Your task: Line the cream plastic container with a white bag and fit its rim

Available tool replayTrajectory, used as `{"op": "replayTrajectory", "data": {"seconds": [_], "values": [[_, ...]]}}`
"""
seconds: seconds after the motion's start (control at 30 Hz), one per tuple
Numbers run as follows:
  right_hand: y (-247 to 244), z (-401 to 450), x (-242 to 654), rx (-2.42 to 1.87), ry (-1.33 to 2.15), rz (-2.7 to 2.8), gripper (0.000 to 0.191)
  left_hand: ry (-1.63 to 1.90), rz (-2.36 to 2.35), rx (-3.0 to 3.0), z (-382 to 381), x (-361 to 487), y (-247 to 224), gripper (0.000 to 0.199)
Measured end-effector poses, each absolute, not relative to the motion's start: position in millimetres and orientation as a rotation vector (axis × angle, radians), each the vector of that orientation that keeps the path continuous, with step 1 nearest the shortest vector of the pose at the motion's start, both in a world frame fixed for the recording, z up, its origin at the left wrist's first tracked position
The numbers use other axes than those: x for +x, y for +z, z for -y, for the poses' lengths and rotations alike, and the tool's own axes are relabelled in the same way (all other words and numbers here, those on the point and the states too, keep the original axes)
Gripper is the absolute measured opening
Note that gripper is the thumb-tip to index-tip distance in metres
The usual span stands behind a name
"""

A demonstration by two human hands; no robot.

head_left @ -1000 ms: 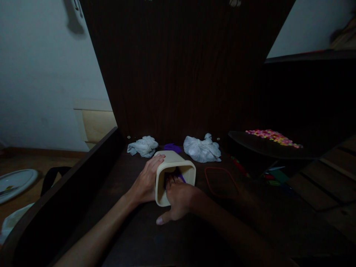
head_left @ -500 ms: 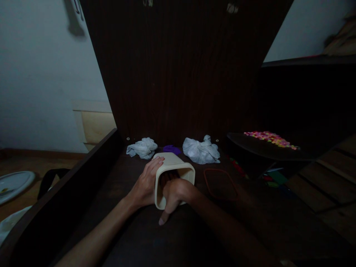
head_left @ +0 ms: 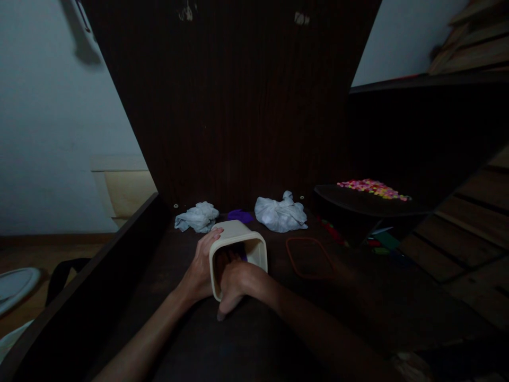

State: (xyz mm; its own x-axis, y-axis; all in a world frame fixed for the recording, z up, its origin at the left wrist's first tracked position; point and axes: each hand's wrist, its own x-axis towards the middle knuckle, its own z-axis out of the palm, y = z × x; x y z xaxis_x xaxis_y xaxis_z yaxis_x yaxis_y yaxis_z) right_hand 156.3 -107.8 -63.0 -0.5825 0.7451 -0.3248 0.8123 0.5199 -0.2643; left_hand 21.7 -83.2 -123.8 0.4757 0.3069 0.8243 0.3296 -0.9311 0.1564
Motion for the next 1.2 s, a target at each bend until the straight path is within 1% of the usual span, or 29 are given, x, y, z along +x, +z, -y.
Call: {"op": "replayTrajectory", "data": {"seconds": [0.1, 0.2, 0.27, 0.37, 0.43, 0.47, 0.57, 0.7, 0.77, 0.87, 1.0, 1.1, 1.2], "values": [[-54.4, 115.4, 158.7, 1.199, -0.581, -2.451, 0.075, -1.512, 0.577, -2.655, 80.3, 21.8, -126.4, 0.093], [-41.6, 125.8, 163.9, 1.14, -0.615, -2.435, 0.085, -1.519, 0.62, -2.632, 77.8, 22.0, -129.0, 0.089], [-35.6, 134.2, 168.4, 1.16, -0.653, -2.501, 0.098, -1.524, 0.639, -2.633, 76.6, 21.3, -129.9, 0.089], [-36.1, 147.4, 175.5, 1.186, -0.729, -2.66, 0.125, -1.542, 0.628, -2.644, 75.7, 19.0, -129.9, 0.087], [-41.9, 155.9, 179.8, 1.194, -0.787, -2.753, 0.135, -1.546, 0.613, -2.657, 75.4, 17.2, -129.5, 0.085], [-45.3, 159.9, 181.6, 1.199, -0.811, -2.785, 0.135, -1.539, 0.609, -2.669, 75.2, 16.3, -129.3, 0.084], [-50.8, 170.5, 184.7, 1.212, -0.866, -2.835, 0.128, -1.522, 0.627, -2.703, 74.0, 13.4, -129.3, 0.085], [-40.6, 178.7, 182.9, 1.178, -0.863, -2.794, 0.132, -1.559, 0.662, -2.741, 72.3, 9.8, -130.4, 0.082], [-33.6, 179.2, 180.5, 1.203, -0.889, -2.744, 0.13, -1.562, 0.705, -2.767, 72.6, 8.9, -131.2, 0.082], [-29.1, 176.4, 176.3, 1.326, -1.069, -2.72, 0.121, -1.592, 0.793, -2.777, 74.8, 9.9, -132.1, 0.081], [-29.9, 171.1, 170.5, 1.512, -1.236, -2.768, 0.116, -1.625, 0.848, -2.766, 78.5, 13.2, -130.3, 0.074], [-29.7, 170.1, 166.5, 1.535, -1.212, -2.732, 0.117, -1.624, 0.832, -2.753, 78.9, 14.3, -128.2, 0.074], [-31.5, 173.7, 165.2, 1.471, -1.106, -2.727, 0.118, -1.603, 0.782, -2.759, 77.8, 13.3, -126.8, 0.078]]}}
